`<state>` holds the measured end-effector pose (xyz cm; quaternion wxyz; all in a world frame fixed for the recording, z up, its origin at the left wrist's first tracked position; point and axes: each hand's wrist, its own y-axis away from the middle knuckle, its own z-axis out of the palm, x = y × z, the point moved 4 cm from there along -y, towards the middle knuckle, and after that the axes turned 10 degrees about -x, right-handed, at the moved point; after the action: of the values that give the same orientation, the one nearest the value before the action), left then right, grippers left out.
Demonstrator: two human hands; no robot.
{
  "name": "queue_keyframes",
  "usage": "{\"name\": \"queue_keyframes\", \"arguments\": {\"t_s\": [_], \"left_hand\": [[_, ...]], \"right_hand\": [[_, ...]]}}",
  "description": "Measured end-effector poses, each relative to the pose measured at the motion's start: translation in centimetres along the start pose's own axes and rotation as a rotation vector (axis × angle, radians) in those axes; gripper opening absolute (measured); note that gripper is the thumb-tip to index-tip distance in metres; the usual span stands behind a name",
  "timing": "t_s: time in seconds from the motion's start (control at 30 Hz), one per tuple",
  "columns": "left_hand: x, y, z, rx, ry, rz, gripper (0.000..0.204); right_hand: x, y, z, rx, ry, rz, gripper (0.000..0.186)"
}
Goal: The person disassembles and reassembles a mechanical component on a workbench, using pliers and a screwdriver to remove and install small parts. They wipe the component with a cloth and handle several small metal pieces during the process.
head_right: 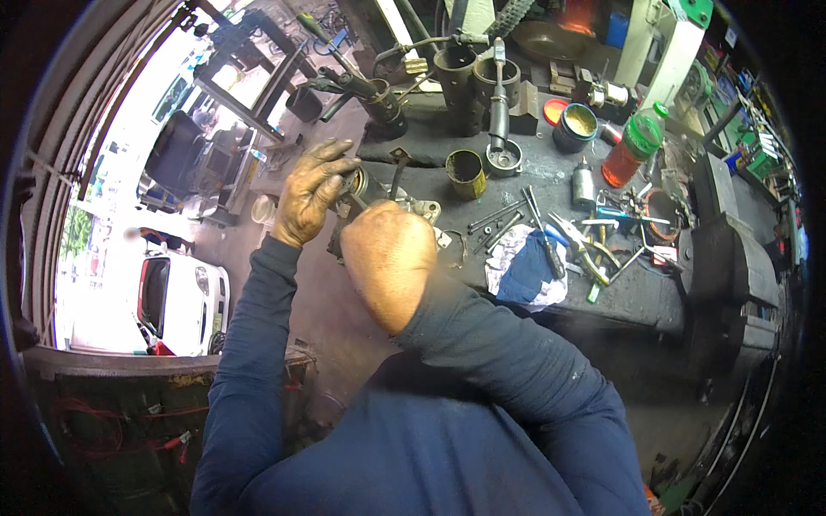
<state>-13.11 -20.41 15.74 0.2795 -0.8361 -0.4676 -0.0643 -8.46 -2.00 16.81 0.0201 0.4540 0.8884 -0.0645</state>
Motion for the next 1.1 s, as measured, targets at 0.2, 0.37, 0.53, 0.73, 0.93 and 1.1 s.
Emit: {"name": "queue_keyframes", "arguments": {"t_s": [0.2,0.37,0.53,0.73,0.93,1.1], "left_hand": [[-1.9,-1.4,2.1,0.128,0.376,-0.043,0.038],[-1.7,-1.2,2.2,0.099,0.439,-0.061,0.034],[-2.5,-1.2,1.9,-0.002,0.501,-0.082,0.028],[-2.3,-1.5,2.1,-0.033,0.541,-0.074,0.021],[-2.2,-1.8,2.0,0.007,0.493,-0.017,0.019],[-2.2,-1.8,2.0,0.026,0.479,-0.027,0.019]], "right_hand": [[-0.9,-0.1,0.4,0.037,0.023,0.137,0.012],[-0.4,0.6,1.2,0.128,-0.041,0.117,0.010],[1.0,0.9,3.6,0.216,-0.262,0.030,0.017],[-0.2,1.3,8.2,0.444,-0.417,0.075,0.021],[0.4,0.4,9.9,0.526,-0.485,0.047,0.016],[0.6,-0.2,10.5,0.567,-0.647,-0.013,0.015]]}}
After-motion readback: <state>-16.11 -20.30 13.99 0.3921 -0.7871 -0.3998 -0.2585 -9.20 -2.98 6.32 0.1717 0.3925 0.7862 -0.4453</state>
